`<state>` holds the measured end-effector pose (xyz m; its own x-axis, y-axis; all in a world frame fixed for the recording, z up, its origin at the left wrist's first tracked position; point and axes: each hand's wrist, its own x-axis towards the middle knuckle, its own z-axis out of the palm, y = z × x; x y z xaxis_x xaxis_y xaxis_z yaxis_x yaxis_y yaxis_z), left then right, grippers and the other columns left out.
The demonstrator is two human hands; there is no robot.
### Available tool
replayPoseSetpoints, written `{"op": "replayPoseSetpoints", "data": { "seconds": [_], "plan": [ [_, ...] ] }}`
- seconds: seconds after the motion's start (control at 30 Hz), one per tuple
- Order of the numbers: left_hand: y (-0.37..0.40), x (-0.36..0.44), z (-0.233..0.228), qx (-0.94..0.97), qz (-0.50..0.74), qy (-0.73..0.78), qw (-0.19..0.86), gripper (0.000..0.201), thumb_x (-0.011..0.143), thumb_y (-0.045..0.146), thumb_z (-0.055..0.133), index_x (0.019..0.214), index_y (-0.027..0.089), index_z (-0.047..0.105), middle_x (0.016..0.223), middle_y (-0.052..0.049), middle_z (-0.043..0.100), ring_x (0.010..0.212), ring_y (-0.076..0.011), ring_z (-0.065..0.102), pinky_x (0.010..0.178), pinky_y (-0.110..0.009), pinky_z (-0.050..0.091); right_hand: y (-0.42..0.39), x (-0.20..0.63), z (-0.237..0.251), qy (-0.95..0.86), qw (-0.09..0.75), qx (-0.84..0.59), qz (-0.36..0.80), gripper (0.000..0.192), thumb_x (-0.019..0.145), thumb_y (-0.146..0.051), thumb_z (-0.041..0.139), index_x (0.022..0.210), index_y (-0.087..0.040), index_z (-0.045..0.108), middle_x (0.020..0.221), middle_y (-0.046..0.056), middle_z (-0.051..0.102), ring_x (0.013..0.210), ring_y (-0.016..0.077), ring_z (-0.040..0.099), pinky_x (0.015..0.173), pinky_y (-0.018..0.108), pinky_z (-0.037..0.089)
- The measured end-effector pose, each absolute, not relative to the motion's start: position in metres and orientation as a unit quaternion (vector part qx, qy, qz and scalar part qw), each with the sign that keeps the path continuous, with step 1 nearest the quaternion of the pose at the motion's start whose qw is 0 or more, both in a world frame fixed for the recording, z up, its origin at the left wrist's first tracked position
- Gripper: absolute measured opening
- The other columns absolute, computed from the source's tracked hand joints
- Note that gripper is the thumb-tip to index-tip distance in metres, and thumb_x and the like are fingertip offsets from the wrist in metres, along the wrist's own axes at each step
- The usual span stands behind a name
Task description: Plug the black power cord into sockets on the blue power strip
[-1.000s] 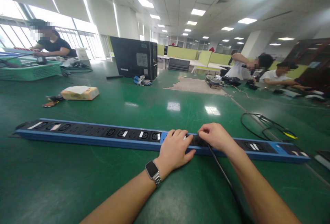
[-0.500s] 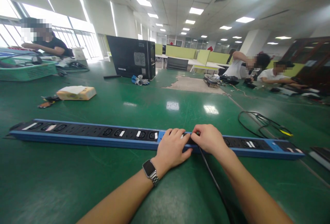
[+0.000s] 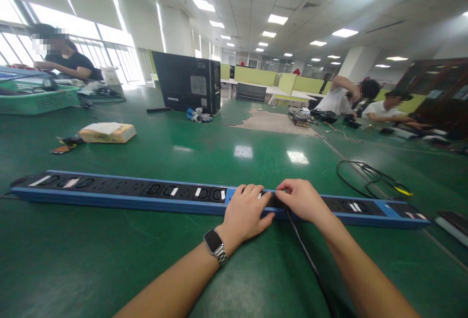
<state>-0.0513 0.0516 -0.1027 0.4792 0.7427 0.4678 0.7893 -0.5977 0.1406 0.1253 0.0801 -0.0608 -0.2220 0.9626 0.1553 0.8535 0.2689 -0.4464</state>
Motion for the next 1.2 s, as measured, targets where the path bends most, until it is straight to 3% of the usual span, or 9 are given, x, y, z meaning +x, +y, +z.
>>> {"op": "replayPoseSetpoints", "data": {
  "seconds": [0.27, 0.4, 0.57, 1.0, 1.2],
  "plan": [
    [0.053, -0.052, -0.106, -0.859, -0.256, -0.442, 0.041, 0.043, 0.082, 0.045, 0.06, 0.117, 0.022, 0.06, 0.12, -0.011, 0.059, 0.11, -0.0282, 0.051, 0.095, -0.045, 0.038, 0.072, 0.157, -0.015, -0.719, 0.319, -0.601, 0.139, 0.028, 0.075, -0.039, 0.054, 0.078, -0.02, 0.073, 0.072, 0.003, 0.072, 0.064, 0.0169, 0.064, 0.057, 0.025, 0.044],
    [0.053, -0.053, -0.107, -0.858, -0.253, -0.445, 0.046, 0.043, 0.083, 0.045, 0.059, 0.118, 0.021, 0.059, 0.12, -0.01, 0.059, 0.111, -0.0277, 0.051, 0.097, -0.044, 0.037, 0.079, 0.206, 0.001, -0.719, 0.237, -0.645, 0.099, 0.029, 0.072, -0.042, 0.056, 0.074, -0.02, 0.075, 0.068, 0.003, 0.072, 0.061, 0.0176, 0.063, 0.055, 0.026, 0.043],
    [0.053, -0.053, -0.106, -0.858, -0.252, -0.445, 0.05, 0.042, 0.083, 0.044, 0.059, 0.118, 0.021, 0.059, 0.12, -0.01, 0.059, 0.11, -0.0276, 0.051, 0.097, -0.044, 0.037, 0.089, 0.268, -0.021, -0.699, 0.148, -0.694, 0.088, 0.029, 0.071, -0.044, 0.056, 0.072, -0.023, 0.075, 0.072, 0.002, 0.073, 0.066, 0.0194, 0.064, 0.061, 0.028, 0.045],
    [0.053, -0.053, -0.106, -0.859, -0.241, -0.449, 0.054, 0.043, 0.083, 0.046, 0.058, 0.118, 0.021, 0.059, 0.122, -0.009, 0.059, 0.111, -0.0273, 0.051, 0.098, -0.043, 0.037, 0.09, 0.288, -0.046, -0.745, 0.115, -0.646, 0.119, 0.032, 0.077, -0.045, 0.053, 0.082, -0.024, 0.075, 0.082, 0.0, 0.074, 0.077, 0.0197, 0.066, 0.069, 0.027, 0.046],
    [0.054, -0.052, -0.106, -0.858, -0.24, -0.45, 0.056, 0.042, 0.084, 0.046, 0.057, 0.118, 0.022, 0.059, 0.122, -0.009, 0.059, 0.111, -0.0269, 0.051, 0.097, -0.043, 0.038, 0.089, 0.282, -0.054, -0.739, 0.087, -0.658, 0.114, 0.029, 0.076, -0.043, 0.052, 0.079, -0.024, 0.073, 0.072, -0.002, 0.071, 0.068, 0.0178, 0.063, 0.063, 0.027, 0.044]
  ]
}}
